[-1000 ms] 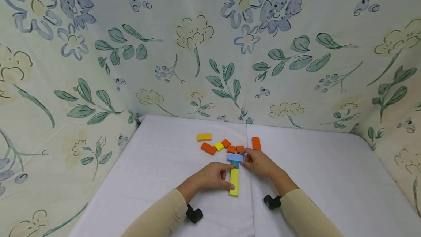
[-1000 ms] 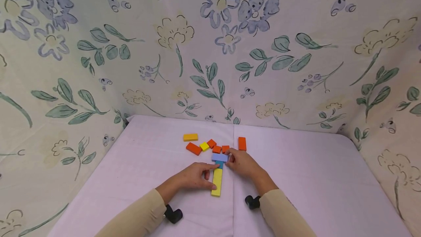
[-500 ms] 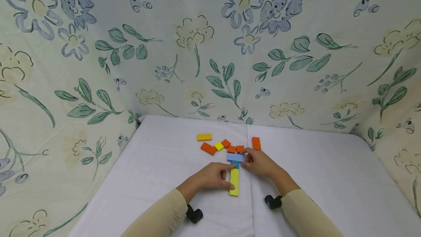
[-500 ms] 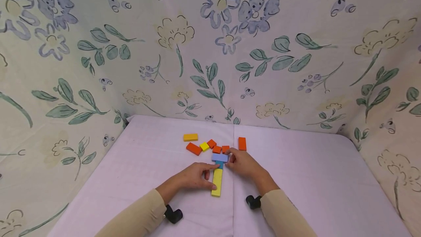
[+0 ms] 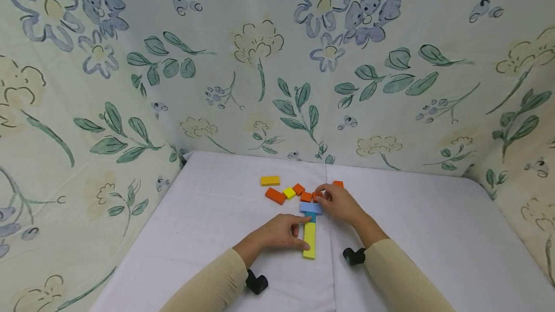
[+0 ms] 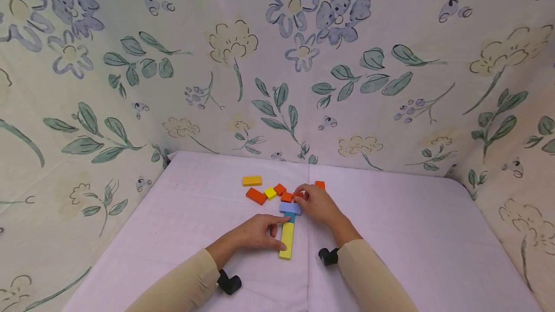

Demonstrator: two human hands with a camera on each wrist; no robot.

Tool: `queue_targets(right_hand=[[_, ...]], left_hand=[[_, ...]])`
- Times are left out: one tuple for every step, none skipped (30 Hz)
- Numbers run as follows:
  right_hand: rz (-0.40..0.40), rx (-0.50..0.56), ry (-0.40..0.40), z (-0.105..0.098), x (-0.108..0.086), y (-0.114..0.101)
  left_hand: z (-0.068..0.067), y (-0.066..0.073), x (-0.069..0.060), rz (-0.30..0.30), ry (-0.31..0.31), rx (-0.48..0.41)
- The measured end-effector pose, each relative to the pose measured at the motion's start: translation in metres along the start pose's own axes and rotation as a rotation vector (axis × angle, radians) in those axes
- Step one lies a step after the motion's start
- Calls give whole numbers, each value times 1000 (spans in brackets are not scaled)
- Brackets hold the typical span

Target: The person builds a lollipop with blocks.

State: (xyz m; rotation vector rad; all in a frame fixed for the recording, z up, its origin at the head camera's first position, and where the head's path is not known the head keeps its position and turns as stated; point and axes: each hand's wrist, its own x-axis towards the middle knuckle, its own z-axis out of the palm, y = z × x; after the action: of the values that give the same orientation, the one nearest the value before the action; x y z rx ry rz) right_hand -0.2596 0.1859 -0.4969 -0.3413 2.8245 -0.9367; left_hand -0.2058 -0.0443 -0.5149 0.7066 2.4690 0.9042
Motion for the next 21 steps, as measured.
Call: queue_targets(right_hand=[[2,-17,3,1,3,-1],[11,-32,5,1,5,-2],[16,-48,4,2,8,-3],[20,-64,3,3,10,-5],[24,-80,2,4,13,-6],[29,-92,2,4,15,-7],[29,-103,0,5,17,-8],[29,-106,-4,6,20,-9],[30,-97,-11,6,22,-10],[28,-94,-19,7,24,-11],[26,-94,-29,7,25,-12],[20,-96,-42,8,26,-12],[12,-102,-57,8,28,-13],[7,-107,-71,8,29,-14],[5,-111,-84,8,30,-14],[2,-121,-96,8,30,-15],[-1,-125,-107,8,31,-15],[-1,-126,-116,8,31,-15],[2,-126,-122,8,32,-15],[4,-122,-126,9,32,-15],[7,-120,-129,9,32,-15]], left_hand=[[0,0,0,0,0,2],[0,-1,1,0,0,4],[1,-1,1,0,-1,7],[1,-1,1,1,-2,7],[0,-1,1,2,-3,8],[0,-1,2,4,-5,7],[0,-2,2,7,-6,6],[0,-2,1,10,-6,3],[0,-2,1,14,-6,1],[-1,-2,1,17,-5,-1],[-1,-2,1,19,-5,-1],[-1,-1,0,21,-3,-4],[-2,-1,0,22,-3,-4],[-2,-1,0,22,-3,-4],[-2,-1,0,21,-4,-5],[-2,-1,0,20,-5,-5],[-2,-1,0,19,-6,-7],[-2,-1,0,18,-6,-8],[-2,-1,0,17,-8,-7],[-2,-1,0,15,-7,-7],[-1,-2,0,13,-6,-7]])
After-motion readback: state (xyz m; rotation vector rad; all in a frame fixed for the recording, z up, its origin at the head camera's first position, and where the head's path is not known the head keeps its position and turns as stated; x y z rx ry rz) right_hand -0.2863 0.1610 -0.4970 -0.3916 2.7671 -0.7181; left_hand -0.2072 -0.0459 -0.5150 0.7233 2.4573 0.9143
